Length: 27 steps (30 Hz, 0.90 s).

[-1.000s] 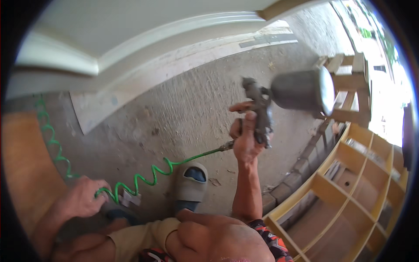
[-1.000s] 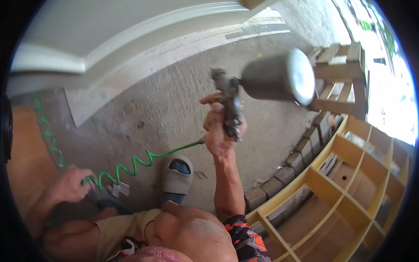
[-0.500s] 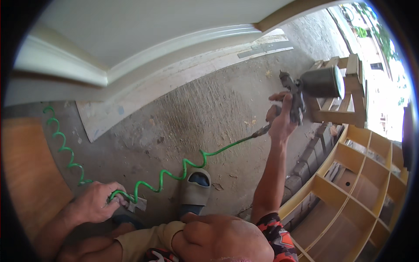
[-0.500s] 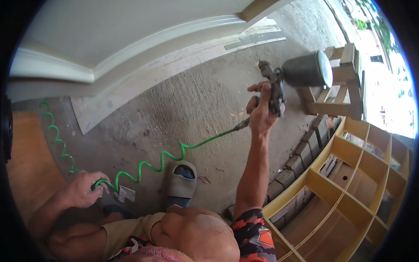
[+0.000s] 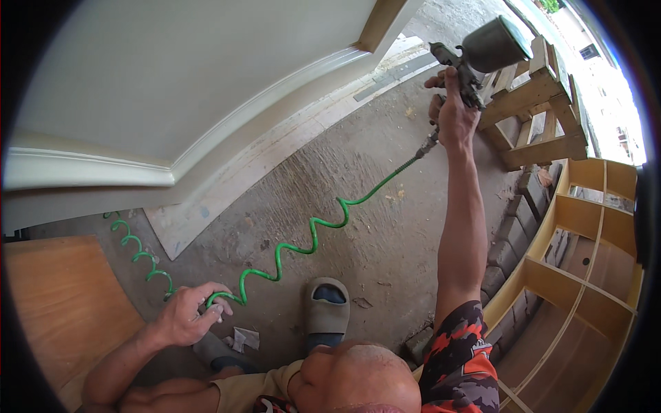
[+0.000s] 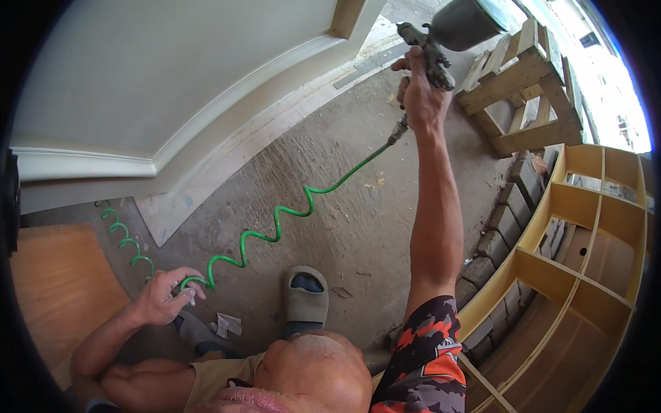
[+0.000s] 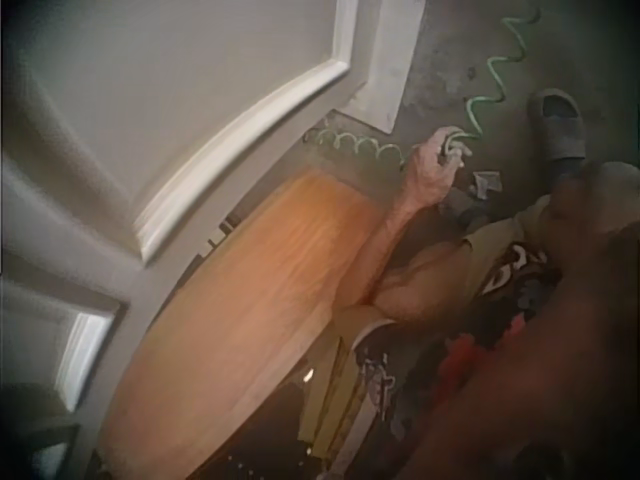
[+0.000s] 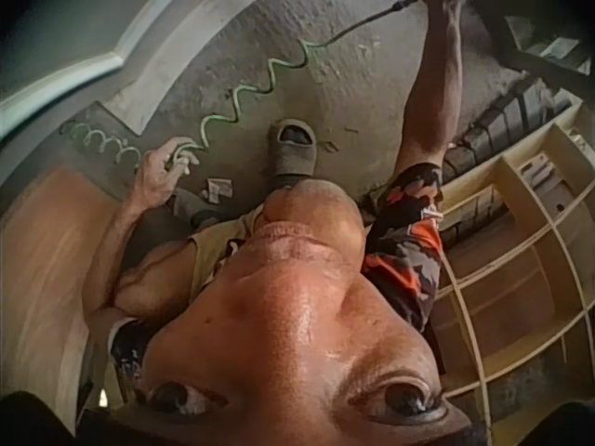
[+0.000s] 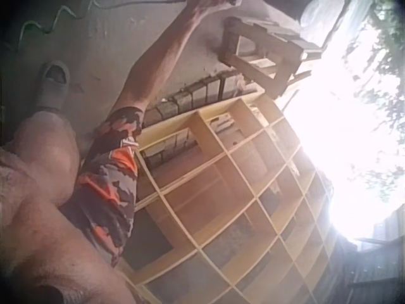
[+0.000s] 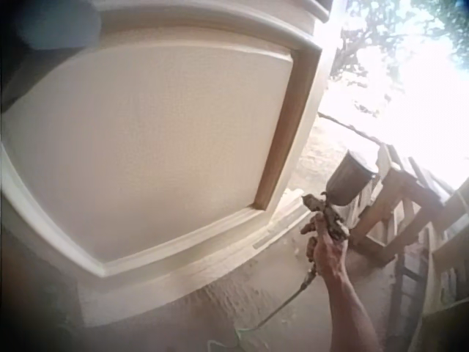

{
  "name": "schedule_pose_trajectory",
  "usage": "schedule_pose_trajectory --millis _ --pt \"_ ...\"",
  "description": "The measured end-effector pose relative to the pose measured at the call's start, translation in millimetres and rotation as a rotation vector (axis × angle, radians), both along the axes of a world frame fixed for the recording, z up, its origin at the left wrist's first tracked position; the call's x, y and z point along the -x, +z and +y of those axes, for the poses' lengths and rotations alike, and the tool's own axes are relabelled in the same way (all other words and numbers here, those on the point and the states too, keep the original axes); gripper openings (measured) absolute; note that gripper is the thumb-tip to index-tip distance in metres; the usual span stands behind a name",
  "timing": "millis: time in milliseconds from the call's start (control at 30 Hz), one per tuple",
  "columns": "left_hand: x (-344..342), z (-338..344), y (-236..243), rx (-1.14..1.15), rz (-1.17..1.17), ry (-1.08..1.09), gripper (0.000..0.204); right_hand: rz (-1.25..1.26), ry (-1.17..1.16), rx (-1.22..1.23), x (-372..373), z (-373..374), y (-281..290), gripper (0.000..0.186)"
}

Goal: The person uses a spray gun to apply a coating to a wooden furniture structure and a wooden board.

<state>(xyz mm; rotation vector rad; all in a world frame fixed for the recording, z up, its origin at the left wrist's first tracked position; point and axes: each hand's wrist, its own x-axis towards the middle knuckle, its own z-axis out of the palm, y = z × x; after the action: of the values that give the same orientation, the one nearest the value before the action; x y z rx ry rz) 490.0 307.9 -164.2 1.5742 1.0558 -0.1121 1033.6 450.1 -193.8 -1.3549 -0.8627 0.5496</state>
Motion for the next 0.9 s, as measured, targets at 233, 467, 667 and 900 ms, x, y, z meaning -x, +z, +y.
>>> schedule_pose_trajectory --millis 233,467,667,900 --pt "12 -3 -10 -0.046 0.026 0.040 0.034 -0.073 0.203 -0.033 59 -4 -31 0.036" --pt "47 -13 -19 0.027 0.108 0.065 0.033 -0.097 0.274 0.064 130 -29 -40 0.031" --pt "75 -22 -26 0.064 0.184 0.093 0.029 -0.163 0.373 0.104 191 -50 -53 0.025" --pt "107 -30 -26 0.081 0.268 0.071 0.029 -0.170 0.490 0.086 262 -70 -63 0.032"
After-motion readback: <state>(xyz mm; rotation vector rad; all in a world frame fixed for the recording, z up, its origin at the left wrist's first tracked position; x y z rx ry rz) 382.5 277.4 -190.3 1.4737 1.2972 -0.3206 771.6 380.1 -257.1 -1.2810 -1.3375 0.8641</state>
